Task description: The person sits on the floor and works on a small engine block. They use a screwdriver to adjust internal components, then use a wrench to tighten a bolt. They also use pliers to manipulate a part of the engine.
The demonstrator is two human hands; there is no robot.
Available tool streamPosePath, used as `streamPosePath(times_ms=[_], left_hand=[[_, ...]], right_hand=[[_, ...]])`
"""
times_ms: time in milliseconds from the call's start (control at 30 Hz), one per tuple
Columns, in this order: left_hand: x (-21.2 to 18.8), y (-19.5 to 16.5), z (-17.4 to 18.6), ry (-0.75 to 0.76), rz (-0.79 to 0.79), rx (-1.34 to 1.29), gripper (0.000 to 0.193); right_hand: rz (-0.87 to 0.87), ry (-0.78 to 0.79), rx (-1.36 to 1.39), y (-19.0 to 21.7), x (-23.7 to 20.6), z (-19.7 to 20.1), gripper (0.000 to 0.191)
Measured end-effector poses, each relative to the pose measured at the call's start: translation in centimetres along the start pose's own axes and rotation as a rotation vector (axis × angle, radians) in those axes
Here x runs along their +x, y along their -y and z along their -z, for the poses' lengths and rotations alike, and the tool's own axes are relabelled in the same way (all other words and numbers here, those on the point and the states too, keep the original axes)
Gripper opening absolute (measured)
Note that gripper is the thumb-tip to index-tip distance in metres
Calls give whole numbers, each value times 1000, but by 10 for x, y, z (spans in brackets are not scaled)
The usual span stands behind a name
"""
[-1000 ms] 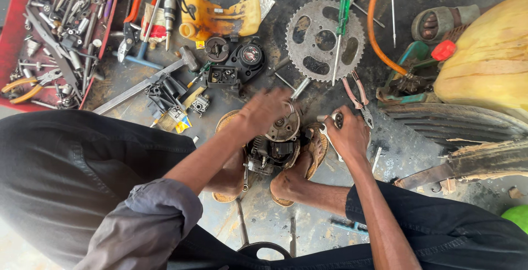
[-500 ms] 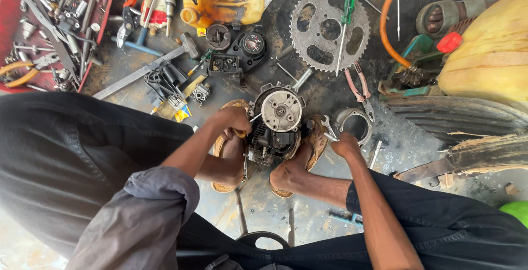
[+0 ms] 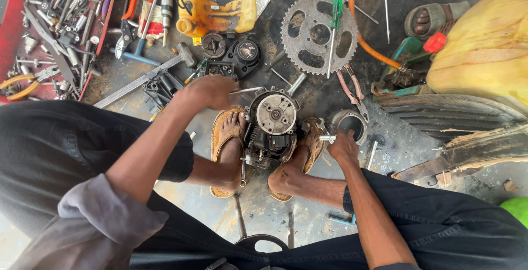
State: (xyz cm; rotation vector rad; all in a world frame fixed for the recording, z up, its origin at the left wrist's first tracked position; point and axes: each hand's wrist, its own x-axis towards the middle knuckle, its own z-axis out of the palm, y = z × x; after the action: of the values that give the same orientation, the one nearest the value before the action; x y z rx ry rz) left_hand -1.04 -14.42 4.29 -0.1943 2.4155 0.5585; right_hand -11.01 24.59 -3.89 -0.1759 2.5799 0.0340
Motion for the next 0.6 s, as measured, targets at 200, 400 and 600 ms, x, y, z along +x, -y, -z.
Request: streamPosePath(times_ms=[200,400,600], left_hand=[[10,-40,-13,-284,24,-489,37],[28,-55,-38,-387,8,-496,27],[23,-74,-49,-246,-264,-23,72]], right_hand=[[-170,-11,111,-4,1,19,45],[-269,238,-62,-14,11,2,51],[-147,52,-22,-11,11,-17,98]])
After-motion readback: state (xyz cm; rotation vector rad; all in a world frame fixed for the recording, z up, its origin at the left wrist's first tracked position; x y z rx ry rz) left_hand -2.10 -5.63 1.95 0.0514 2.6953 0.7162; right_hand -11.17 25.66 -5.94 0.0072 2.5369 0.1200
